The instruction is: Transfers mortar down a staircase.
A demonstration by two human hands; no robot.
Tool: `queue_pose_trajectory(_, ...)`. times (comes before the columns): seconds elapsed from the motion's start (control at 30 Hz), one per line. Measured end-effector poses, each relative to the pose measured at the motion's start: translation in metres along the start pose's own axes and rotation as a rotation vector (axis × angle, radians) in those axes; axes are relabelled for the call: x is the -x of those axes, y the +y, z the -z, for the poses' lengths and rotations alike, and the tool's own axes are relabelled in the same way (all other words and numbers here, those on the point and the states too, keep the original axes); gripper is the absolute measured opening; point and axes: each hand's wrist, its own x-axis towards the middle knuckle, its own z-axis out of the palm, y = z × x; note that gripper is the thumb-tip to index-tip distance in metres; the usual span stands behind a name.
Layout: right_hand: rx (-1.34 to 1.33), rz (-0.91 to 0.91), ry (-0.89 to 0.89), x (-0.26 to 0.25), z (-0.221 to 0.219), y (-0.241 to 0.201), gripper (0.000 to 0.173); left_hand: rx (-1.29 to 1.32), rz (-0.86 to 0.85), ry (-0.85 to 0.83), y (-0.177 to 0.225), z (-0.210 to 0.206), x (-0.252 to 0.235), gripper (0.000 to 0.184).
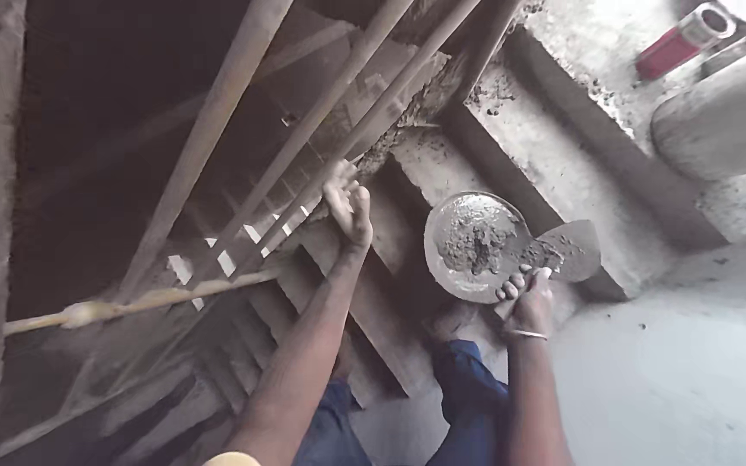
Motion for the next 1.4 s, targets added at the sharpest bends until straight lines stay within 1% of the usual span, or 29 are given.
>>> queue_pose_trajectory(0.03,0.056,0.042,-0.009,0.0,0.003,-0.006,0.046,0.008,0.1,-0.109,-0.008,-0.005,0.017,0.062)
queue_pose_trajectory(0.1,0.241,0.165,-0.062,-0.009,0.018,-0.015,0.041,0.047,0.432,-0.289,-0.031,-0.017,0.061,0.058)
queue_pose_trajectory(0.13,0.423,0.249,-0.114,-0.021,0.03,-0.019,0.037,0.081,0.633,-0.344,-0.043,-0.023,0.085,0.058)
queue_pose_trajectory(0.17,0.7,0.338,-0.159,-0.039,0.045,-0.023,0.035,0.095,0.828,-0.385,-0.054,-0.028,0.109,0.062)
queue_pose_trajectory(0.2,1.043,0.422,-0.184,-0.063,0.062,-0.028,0.038,0.104,1.012,-0.413,-0.066,-0.034,0.134,0.066)
queue_pose_trajectory(0.23,1.359,0.428,-0.212,-0.088,0.074,-0.034,0.043,0.11,1.175,-0.427,-0.078,-0.04,0.156,0.07)
queue_pose_trajectory(0.27,1.597,0.342,-0.232,-0.112,0.084,-0.039,0.044,0.114,1.314,-0.433,-0.09,-0.047,0.177,0.073)
queue_pose_trajectory(0.33,1.848,0.155,-0.226,-0.154,0.098,-0.044,0.047,0.131,1.471,-0.435,-0.106,-0.065,0.212,0.079)
queue_pose_trajectory(0.37,1.896,0.134,-0.208,-0.175,0.098,-0.048,0.047,0.171,1.509,-0.444,-0.114,-0.077,0.219,0.083)
queue_pose_trajectory(0.47,1.916,0.18,-0.193,-0.227,0.099,-0.048,0.047,0.217,1.53,-0.416,-0.125,-0.102,0.234,0.068)
queue_pose_trajectory(0.5,1.905,0.191,-0.209,-0.247,0.096,-0.046,0.047,0.189,1.533,-0.415,-0.129,-0.109,0.234,0.067)
queue_pose_trajectory(0.57,1.875,0.21,-0.297,-0.279,0.086,-0.037,0.048,0.151,1.543,-0.398,-0.132,-0.115,0.233,0.068)
queue_pose_trajectory(0.63,1.839,0.231,-0.427,-0.303,0.066,-0.017,0.048,0.197,1.53,-0.38,-0.135,-0.116,0.228,0.066)
queue_pose_trajectory(0.73,1.81,0.189,-0.64,-0.298,0.045,0.009,0.046,0.31,1.564,-0.316,-0.127,-0.112,0.226,0.056)
queue_pose_trajectory(0.8,1.937,0.16,-0.751,-0.274,0.034,0.006,0.051,0.369,1.577,-0.269,-0.127,-0.112,0.228,0.056)
queue_pose_trajectory(0.83,2.002,0.192,-0.795,-0.262,0.029,0.001,0.052,0.408,1.553,-0.264,-0.13,-0.112,0.226,0.058)
queue_pose_trajectory(0.87,2.029,0.23,-0.841,-0.246,0.032,0.0,0.052,0.436,1.538,-0.265,-0.13,-0.105,0.227,0.06)
queue_pose_trajectory(0.9,1.984,0.28,-0.869,-0.228,0.043,0.0,0.051,0.453,1.533,-0.264,-0.125,-0.093,0.229,0.061)
queue_pose_trajectory(0.93,1.88,0.344,-0.839,-0.212,0.055,0.0,0.051,0.473,1.522,-0.269,-0.122,-0.078,0.23,0.061)
queue_pose_trajectory(0.97,1.78,0.387,-0.747,-0.198,0.069,0.004,0.052,0.485,1.508,-0.268,-0.119,-0.062,0.231,0.061)
queue_pose_trajectory(1.0,1.726,0.373,-0.621,-0.186,0.081,0.012,0.054,0.488,1.493,-0.273,-0.116,-0.044,0.233,0.061)
queue_pose_trajectory(1.03,1.717,0.305,-0.486,-0.177,0.09,0.026,0.053,0.481,1.478,-0.278,-0.113,-0.026,0.233,0.064)
queue_pose_trajectory(1.07,1.726,0.174,-0.387,-0.166,0.094,0.046,0.053,0.46,1.47,-0.279,-0.11,-0.008,0.232,0.066)
queue_pose_trajectory(1.13,1.611,-0.102,-0.345,-0.133,0.098,0.104,0.052,0.405,1.457,-0.284,-0.106,0.028,0.234,0.073)
queue_pose_trajectory(1.2,1.33,-0.354,-0.414,-0.1,0.101,0.163,0.053,0.364,1.442,-0.266,-0.107,0.062,0.239,0.076)
queue_pose_trajectory(1.23,1.191,-0.439,-0.482,-0.092,0.102,0.185,0.052,0.347,1.43,-0.25,-0.11,0.076,0.241,0.076)
queue_pose_trajectory(1.3,0.984,-0.518,-0.623,-0.077,0.103,0.213,0.048,0.326,1.434,-0.224,-0.118,0.109,0.242,0.076)
queue_pose_trajectory(1.37,1.006,-0.409,-0.749,-0.066,0.094,0.225,0.046,0.313,1.433,-0.2,-0.132,0.138,0.241,0.074)
queue_pose_trajectory(1.4,1.105,-0.273,-0.811,-0.061,0.086,0.23,0.047,0.304,1.435,-0.187,-0.14,0.15,0.242,0.074)
